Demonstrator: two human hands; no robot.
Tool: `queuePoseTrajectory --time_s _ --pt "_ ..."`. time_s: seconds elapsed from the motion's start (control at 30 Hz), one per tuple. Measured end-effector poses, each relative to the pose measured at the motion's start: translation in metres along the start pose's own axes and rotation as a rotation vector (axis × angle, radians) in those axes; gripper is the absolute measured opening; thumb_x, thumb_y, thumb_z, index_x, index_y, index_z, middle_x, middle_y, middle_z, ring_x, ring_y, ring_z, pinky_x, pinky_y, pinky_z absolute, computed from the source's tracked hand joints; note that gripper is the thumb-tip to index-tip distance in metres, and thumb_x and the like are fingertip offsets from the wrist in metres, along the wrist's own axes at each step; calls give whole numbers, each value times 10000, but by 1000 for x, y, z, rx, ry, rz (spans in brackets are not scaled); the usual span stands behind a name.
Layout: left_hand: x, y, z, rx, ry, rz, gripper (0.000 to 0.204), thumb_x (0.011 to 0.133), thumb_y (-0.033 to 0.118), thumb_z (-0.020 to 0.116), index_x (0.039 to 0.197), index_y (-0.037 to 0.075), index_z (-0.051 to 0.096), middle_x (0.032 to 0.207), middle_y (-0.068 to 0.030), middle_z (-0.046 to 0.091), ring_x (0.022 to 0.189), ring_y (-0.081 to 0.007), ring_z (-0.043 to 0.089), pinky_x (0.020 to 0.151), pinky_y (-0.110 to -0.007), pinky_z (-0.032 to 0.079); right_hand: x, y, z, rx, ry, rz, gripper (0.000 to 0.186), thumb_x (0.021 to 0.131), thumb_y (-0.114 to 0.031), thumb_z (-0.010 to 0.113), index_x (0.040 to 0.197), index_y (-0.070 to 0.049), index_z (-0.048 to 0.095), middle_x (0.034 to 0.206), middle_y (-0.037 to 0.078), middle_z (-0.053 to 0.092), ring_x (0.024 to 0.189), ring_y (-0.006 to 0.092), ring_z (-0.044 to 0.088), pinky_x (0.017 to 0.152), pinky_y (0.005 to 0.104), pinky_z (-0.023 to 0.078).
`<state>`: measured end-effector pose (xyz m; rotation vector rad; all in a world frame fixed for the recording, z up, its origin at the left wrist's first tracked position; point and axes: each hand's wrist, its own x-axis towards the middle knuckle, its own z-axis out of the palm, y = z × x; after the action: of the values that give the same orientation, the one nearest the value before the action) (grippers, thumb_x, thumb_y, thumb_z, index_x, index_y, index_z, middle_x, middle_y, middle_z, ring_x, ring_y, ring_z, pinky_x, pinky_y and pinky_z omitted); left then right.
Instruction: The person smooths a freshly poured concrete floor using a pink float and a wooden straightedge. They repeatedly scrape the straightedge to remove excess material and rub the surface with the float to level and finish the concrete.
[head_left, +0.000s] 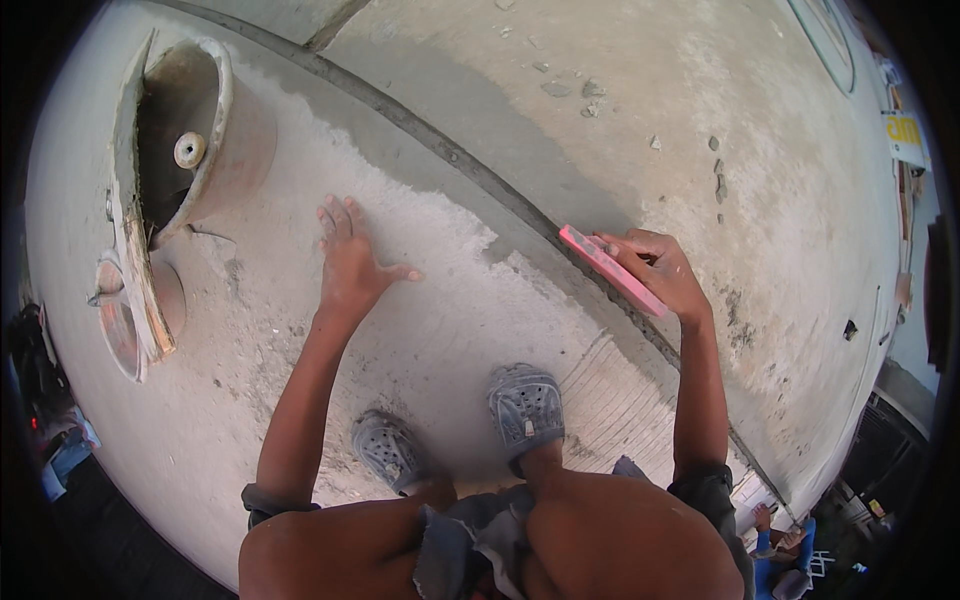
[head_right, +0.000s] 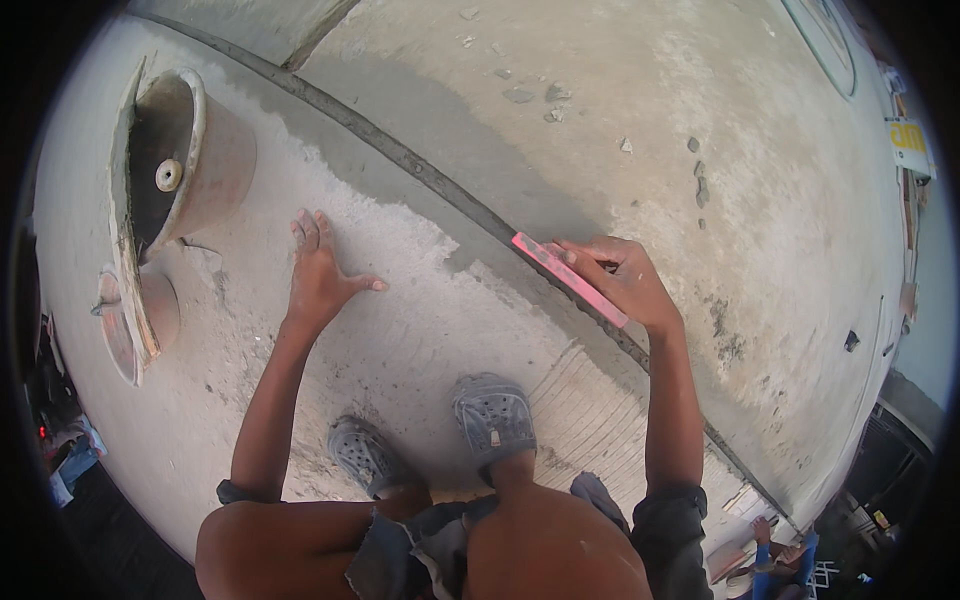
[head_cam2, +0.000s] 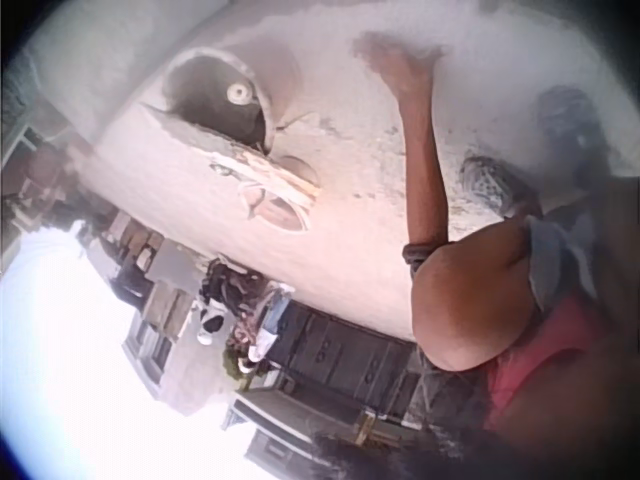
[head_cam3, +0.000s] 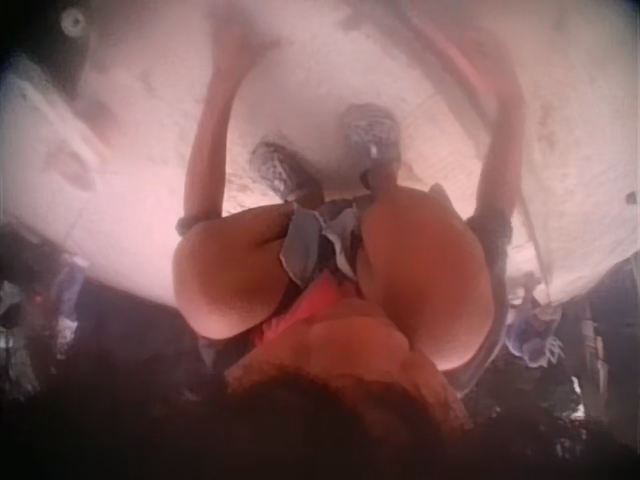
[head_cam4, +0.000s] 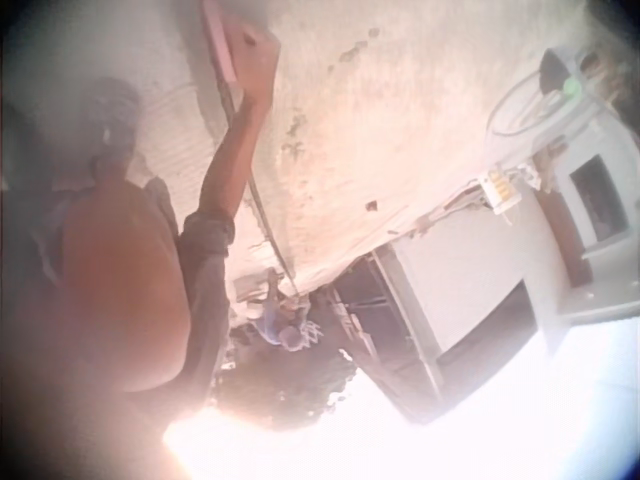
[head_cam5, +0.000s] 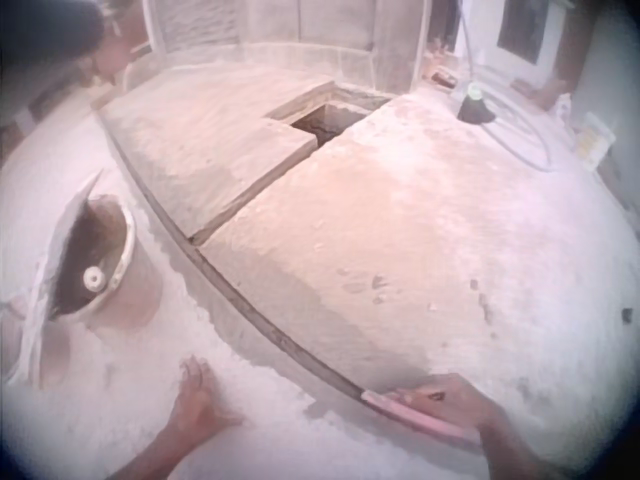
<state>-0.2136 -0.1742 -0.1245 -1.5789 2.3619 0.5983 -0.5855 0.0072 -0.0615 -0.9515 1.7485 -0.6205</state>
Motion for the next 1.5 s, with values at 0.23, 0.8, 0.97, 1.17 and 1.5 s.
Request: queuePoseTrajectory --time_s 0.23,0.8,0.97,1.17,1.5 --pt "2 1 0 11 5 28 1480 577 600 911 1579 -145 117 1634 -411 87 1547 -535 73 1184 -648 309 44 -14 26 -55 -14 -29 376 1008 -381 692 1215 -78 777 938 63 726 880 136 657 799 300 532" --pt "2 -4 5 -1 30 33 1494 538 584 933 1582 -131 138 1642 -397 84 1547 -530 85 1162 -679 327 -27 27 -2 16 24 -42 305 1010 -276 705 1200 -49 777 847 24 680 786 88 586 696 277 469" --pt "5 -5 9 33 38 39 1491 544 593 927 1588 -122 139 1641 -399 85 1547 -529 97 1166 -669 330 -8 19 10 -14 44 -4 339 998 -351 712 1214 -99 780 893 52 735 858 122 666 779 285 524" --pt "1 -11 11 44 55 45 1508 535 633 911 1590 -120 140 1642 -389 113 1551 -517 100 1174 -638 343 -51 66 -12 -81 -12 34 308 1002 -309 712 1216 -98 780 800 11 666 770 96 572 685 287 462" --pt "-1 -3 4 38 55 36 1454 539 572 938 1560 -160 205 1608 -418 192 1538 -533 136 1223 -561 299 -70 53 -20 -6 70 -9 271 1006 -227 708 1224 -79 771 744 -16 592 698 71 487 610 284 394"
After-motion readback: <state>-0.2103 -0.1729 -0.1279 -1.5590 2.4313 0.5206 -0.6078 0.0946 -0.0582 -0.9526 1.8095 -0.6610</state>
